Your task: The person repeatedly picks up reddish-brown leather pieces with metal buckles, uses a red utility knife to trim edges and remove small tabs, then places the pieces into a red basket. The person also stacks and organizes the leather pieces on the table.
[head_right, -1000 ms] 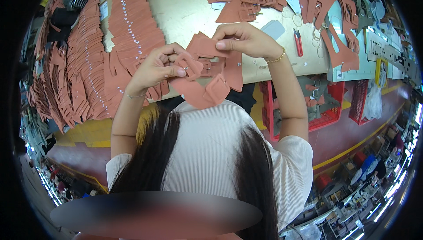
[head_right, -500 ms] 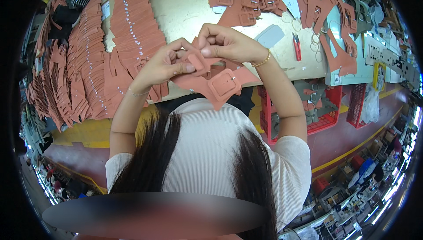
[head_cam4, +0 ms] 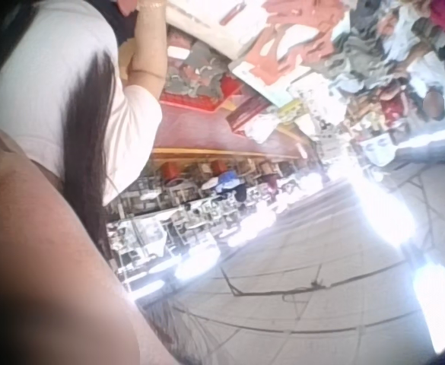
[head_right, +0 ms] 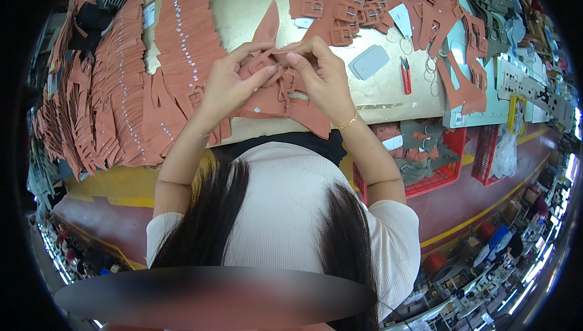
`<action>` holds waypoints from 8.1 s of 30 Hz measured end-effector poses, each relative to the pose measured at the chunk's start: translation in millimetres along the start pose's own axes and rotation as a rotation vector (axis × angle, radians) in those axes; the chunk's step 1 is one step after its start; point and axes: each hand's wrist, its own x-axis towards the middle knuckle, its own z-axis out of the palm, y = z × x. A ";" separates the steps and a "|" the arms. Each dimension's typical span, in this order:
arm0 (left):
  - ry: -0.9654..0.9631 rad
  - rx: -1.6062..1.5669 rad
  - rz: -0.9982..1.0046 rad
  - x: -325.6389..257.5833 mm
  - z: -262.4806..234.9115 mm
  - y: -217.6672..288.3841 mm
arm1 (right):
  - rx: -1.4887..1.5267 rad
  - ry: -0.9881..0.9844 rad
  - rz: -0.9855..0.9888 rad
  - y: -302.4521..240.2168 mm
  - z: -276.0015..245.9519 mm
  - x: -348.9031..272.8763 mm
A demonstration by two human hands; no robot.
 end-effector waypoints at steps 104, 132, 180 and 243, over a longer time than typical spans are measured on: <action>0.081 0.437 0.715 0.0 15.1 -5.4 | 1.203 -0.024 0.583 8.4 -3.6 -21.8; -0.328 0.794 -0.200 -54.5 16.1 -51.5 | -1.364 0.244 0.216 188.3 -284.9 119.5; -0.099 -1.118 -0.181 27.4 -13.7 -29.7 | -1.151 0.540 0.602 192.8 -198.1 -46.1; 0.290 -0.954 0.107 -22.4 25.2 21.3 | -0.161 0.191 -0.261 -39.4 10.1 -0.4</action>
